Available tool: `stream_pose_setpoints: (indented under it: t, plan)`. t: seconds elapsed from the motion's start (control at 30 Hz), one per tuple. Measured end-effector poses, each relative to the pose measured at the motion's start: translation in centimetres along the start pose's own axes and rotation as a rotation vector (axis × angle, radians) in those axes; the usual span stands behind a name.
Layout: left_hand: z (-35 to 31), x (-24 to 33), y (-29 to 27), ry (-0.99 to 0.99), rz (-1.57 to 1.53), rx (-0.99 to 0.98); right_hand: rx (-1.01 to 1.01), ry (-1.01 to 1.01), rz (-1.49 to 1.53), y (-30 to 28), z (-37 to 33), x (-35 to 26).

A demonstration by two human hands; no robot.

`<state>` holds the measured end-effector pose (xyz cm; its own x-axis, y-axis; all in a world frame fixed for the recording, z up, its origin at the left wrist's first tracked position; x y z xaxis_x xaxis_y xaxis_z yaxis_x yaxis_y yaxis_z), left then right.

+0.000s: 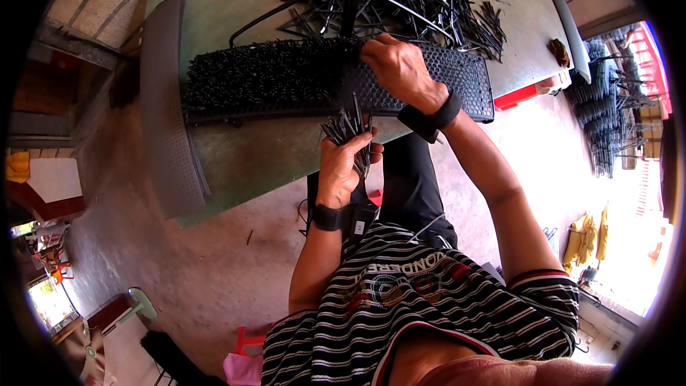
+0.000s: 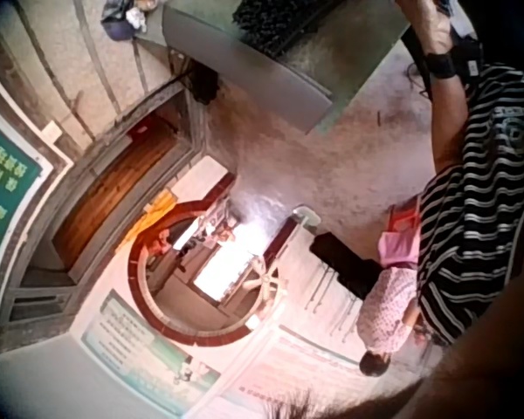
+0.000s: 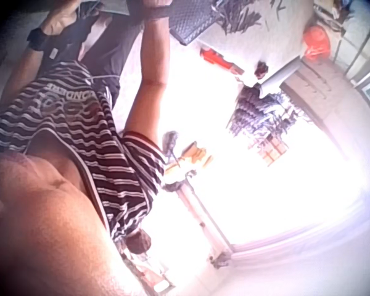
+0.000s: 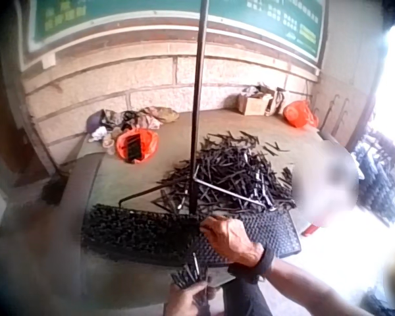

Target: The person inserts black plastic bristles into the holes of a rectangular broom head base. They pick up bundles of bristles from a pile on the table and push them into the base by hand, working systematically across the surface.

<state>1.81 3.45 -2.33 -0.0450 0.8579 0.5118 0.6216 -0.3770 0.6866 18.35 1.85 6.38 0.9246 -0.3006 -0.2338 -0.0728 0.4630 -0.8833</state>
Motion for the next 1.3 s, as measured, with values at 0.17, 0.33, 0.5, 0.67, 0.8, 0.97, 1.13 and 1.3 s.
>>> stream_pose_setpoints:
  t: [0.17,0.33,0.5,0.67,0.8,0.97,1.13,1.3]
  plan:
    - [0.2,0.1,0.2,-0.035,-0.049,-0.11,-0.441,0.209,0.693,0.5,-2.3,-0.7]
    - [0.0,0.0,1.6,-0.033,-0.086,-0.194,-0.567,0.359,0.815,1.2,-4.4,-0.3]
    - [-0.3,0.3,1.4,0.022,-0.088,-0.122,-0.563,0.46,0.917,0.9,-5.7,-0.4]
    - [0.1,-0.1,1.1,0.055,-0.105,-0.109,-0.53,0.607,1.049,0.2,-6.4,-1.4]
    - [0.2,0.0,1.0,0.088,-0.092,-0.097,-0.601,0.568,1.034,0.3,-7.1,-2.0]
    - [-0.1,0.3,1.4,0.09,-0.064,-0.088,-0.525,0.63,1.017,0.6,-7.4,-1.6]
    - [0.0,0.0,1.2,0.058,-0.187,-0.03,-0.418,0.595,1.042,1.1,-7.6,-1.6]
    - [-0.5,0.1,1.4,0.095,-0.07,-0.041,-0.446,0.581,1.026,1.0,-7.7,-1.9]
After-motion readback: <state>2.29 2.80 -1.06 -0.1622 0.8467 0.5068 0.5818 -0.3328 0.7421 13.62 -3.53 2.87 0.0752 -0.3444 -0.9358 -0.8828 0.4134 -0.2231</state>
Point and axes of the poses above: each hand's wrist, its own z-axis towards the middle knuckle, its own y-axis out of the palm, x = y × z, the point moved 5 cm from there along z, towards the middle knuckle, and after that the axes turned 5 degrees about -z, right-handed, at the moved point
